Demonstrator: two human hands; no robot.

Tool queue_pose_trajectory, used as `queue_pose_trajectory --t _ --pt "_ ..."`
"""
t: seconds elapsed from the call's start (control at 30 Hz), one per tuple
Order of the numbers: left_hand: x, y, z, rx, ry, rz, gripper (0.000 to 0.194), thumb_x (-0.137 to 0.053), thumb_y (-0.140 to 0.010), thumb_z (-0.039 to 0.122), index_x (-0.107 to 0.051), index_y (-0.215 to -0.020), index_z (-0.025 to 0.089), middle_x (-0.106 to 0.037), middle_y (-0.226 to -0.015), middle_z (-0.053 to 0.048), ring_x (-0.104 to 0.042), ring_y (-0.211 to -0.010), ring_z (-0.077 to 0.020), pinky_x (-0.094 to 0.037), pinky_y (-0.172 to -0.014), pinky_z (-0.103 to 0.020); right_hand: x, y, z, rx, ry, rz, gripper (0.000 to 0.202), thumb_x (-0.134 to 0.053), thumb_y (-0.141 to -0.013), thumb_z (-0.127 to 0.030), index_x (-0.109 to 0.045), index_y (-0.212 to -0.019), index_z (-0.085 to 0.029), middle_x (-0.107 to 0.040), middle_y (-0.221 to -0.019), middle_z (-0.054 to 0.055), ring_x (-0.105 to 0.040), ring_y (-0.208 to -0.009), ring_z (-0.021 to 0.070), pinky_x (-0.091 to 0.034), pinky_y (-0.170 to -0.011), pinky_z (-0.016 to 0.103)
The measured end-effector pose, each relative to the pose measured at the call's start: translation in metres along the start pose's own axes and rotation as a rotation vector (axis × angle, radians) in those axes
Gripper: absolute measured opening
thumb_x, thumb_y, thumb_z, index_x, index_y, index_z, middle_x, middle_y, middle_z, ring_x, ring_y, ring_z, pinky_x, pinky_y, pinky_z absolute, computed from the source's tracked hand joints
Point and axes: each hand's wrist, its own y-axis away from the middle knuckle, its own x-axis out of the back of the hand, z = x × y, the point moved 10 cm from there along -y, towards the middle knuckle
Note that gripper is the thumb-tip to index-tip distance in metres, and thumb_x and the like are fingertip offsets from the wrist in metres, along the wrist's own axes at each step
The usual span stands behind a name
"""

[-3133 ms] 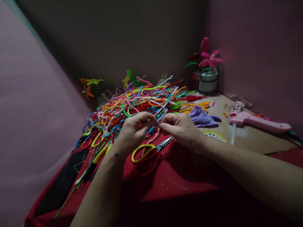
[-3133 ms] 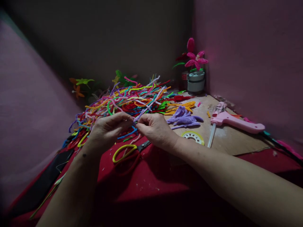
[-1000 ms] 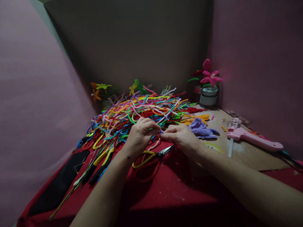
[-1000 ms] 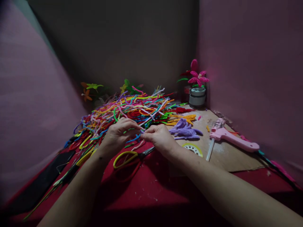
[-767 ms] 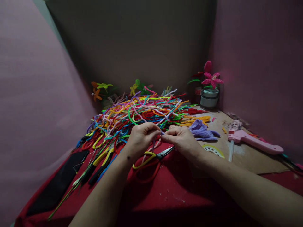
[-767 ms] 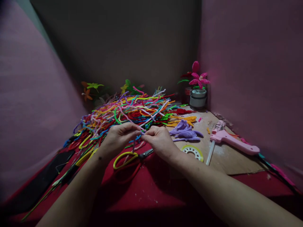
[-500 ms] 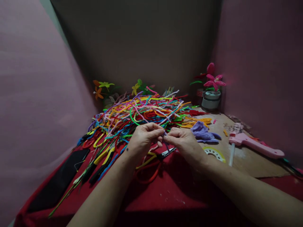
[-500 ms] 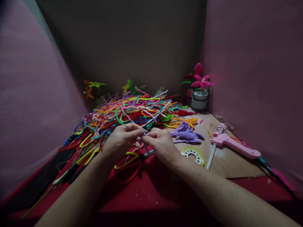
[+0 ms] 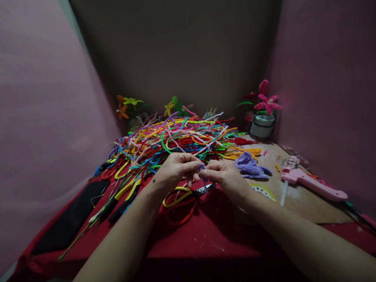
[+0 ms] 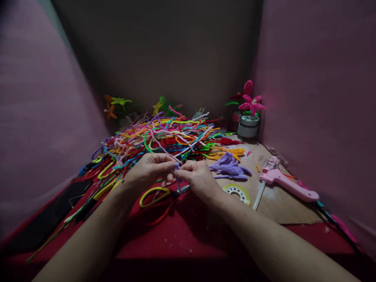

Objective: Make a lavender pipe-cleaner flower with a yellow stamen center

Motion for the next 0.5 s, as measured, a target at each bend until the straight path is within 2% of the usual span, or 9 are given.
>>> queue_pose_trajectory --t 0.27,0.37,0.5 --pt "-0.007 0.001 -0.007 0.034 0.093 -0.136 0.019 -0.065 -0.067 0.016 -0.063 -0.085 0.011 -0.062 -0.058 -0.001 -0.051 -0.037 -0.0056 -0.037 -0.035 -0.014 -0.023 0.0 0.02 -0.133 -0.301 -0.279 0.015 -0.064 -0.064 -0.026 -0.063 -0.06 -0.011 -0.047 -0.051 -0.002 -0.036 -0.048 0.0079 -0.028 -0.052 0.025" --pt "-0.006 0.002 -0.003 0.015 0.058 -0.113 0.014 -0.067 -0.065 0.015 -0.065 -0.078 0.01 -0.062 -0.056 -0.001 -0.05 -0.036 -0.0054 -0.037 -0.035 -0.014 -0.026 0.0 0.02 -0.121 -0.362 -0.326 0.013 -0.064 -0.064 -0.023 -0.063 -0.059 -0.01 -0.047 -0.049 -0.002 -0.035 -0.047 0.0074 -0.027 -0.051 0.024" --pt "-0.001 0.004 0.001 0.006 -0.036 -0.038 0.013 -0.069 -0.064 0.019 -0.067 -0.074 0.011 -0.059 -0.044 0.0 -0.049 -0.033 -0.0067 -0.035 -0.034 -0.015 -0.025 -0.001 0.017 -0.118 -0.359 -0.306 0.015 -0.066 -0.062 -0.023 -0.06 -0.054 -0.012 -0.047 -0.048 -0.003 -0.036 -0.046 0.0068 -0.027 -0.051 0.024"
